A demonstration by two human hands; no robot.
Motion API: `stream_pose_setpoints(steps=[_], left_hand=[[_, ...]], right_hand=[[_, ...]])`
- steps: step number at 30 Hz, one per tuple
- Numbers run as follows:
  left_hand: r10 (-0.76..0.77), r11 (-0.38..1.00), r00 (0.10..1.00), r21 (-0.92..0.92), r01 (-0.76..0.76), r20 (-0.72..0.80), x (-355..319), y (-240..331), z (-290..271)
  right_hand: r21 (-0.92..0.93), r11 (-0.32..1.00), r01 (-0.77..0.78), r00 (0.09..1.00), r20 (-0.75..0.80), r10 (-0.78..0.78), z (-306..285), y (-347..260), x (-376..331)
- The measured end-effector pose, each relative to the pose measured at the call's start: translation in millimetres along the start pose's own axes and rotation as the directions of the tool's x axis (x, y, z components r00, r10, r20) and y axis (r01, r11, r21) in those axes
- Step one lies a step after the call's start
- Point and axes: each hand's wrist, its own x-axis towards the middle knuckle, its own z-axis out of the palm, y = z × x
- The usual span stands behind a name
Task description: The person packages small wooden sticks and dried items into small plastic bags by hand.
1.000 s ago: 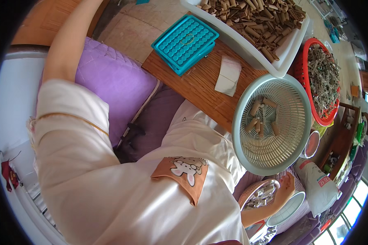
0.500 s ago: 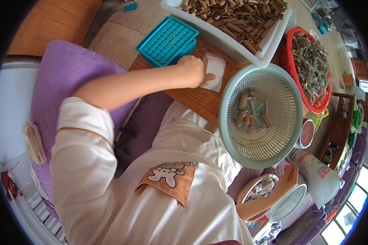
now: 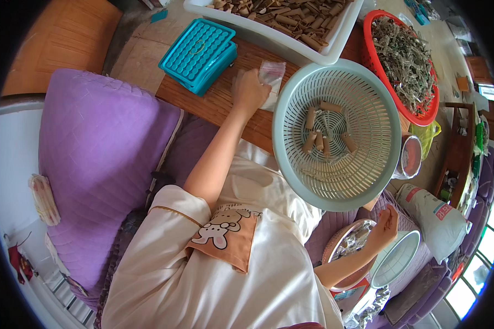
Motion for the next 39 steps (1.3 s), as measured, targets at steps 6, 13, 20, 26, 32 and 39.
stream_pose_setpoints(steps=[6, 13, 20, 26, 32, 39], left_hand=[[0.308, 0.730, 0.927, -0.571, -0.375, -0.214, -10, -9, -9], [0.080, 0.548, 0.995, -0.836, 0.005, 0.058, -79, 10, -94], [0.163, -0.107, 0.963, -0.966, 0.234, 0.215, -129, 25, -104], [0.160, -0.049, 0.974, -0.984, 0.169, 0.159, -146, 32, -93], [0.118, -0.016, 0.973, -0.980, 0.200, 0.197, -152, 37, -88], [0.302, 0.530, 0.714, -0.511, -0.676, -0.632, -147, 21, -78]], right_hand=[[0.061, 0.998, 0.022, 0.999, -0.048, -0.019, 0, -2, -3], [0.469, 0.877, 0.101, 0.926, 0.277, -0.255, 13, -86, -44], [0.664, 0.717, -0.211, 0.509, 0.701, -0.499, 116, -176, -78], [0.680, 0.718, -0.149, 0.695, 0.589, -0.413, 143, -194, -80], [0.755, 0.651, -0.080, 0.809, 0.431, -0.401, 154, -191, -88], [0.715, 0.696, -0.060, 0.834, 0.419, -0.358, 146, -192, -80]])
